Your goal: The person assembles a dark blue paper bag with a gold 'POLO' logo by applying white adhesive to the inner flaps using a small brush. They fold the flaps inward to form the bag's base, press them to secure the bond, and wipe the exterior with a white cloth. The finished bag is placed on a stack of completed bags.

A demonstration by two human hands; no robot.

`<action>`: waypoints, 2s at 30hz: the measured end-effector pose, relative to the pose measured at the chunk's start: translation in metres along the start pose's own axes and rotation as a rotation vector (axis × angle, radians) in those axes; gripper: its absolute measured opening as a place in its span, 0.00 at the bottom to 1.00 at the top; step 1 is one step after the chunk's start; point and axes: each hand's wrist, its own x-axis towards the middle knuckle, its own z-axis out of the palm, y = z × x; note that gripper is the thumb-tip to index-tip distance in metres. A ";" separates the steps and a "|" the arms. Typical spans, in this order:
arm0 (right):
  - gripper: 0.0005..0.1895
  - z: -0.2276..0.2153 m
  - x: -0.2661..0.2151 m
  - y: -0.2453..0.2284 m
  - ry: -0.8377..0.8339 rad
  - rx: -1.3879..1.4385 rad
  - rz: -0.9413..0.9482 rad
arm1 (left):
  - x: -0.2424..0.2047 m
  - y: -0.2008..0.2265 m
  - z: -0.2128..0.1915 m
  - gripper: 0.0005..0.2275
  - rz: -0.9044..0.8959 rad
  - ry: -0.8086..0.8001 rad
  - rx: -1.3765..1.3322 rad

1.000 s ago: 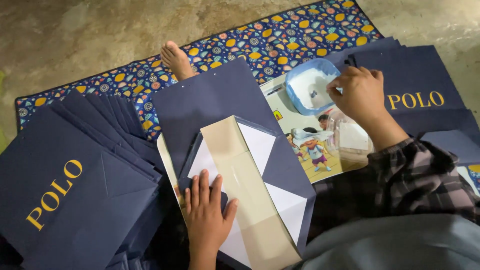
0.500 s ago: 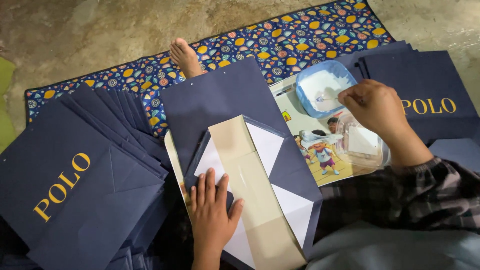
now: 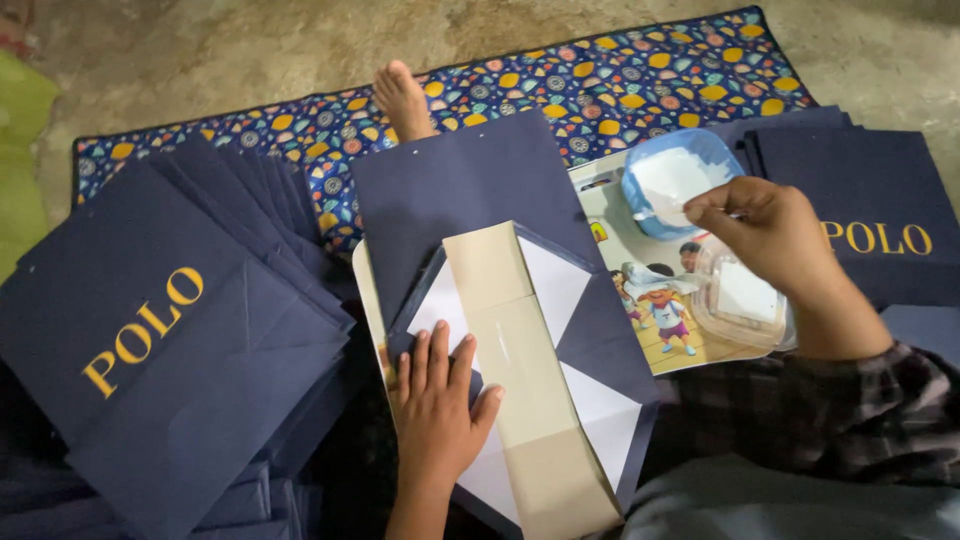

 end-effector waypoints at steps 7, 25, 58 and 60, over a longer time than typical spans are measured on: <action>0.04 0.099 0.019 -0.044 -0.062 -0.031 -0.623 | -0.003 0.000 0.001 0.30 -0.024 -0.016 -0.086; 0.06 0.183 0.056 -0.082 0.279 -0.545 -1.173 | -0.002 0.000 -0.001 0.31 -0.028 -0.009 -0.073; 0.03 0.190 0.062 -0.084 0.226 -0.433 -1.264 | 0.000 -0.001 -0.005 0.31 -0.027 0.019 -0.107; 0.02 0.196 0.066 -0.080 0.135 -0.474 -1.204 | 0.000 -0.001 -0.007 0.31 -0.031 0.024 -0.127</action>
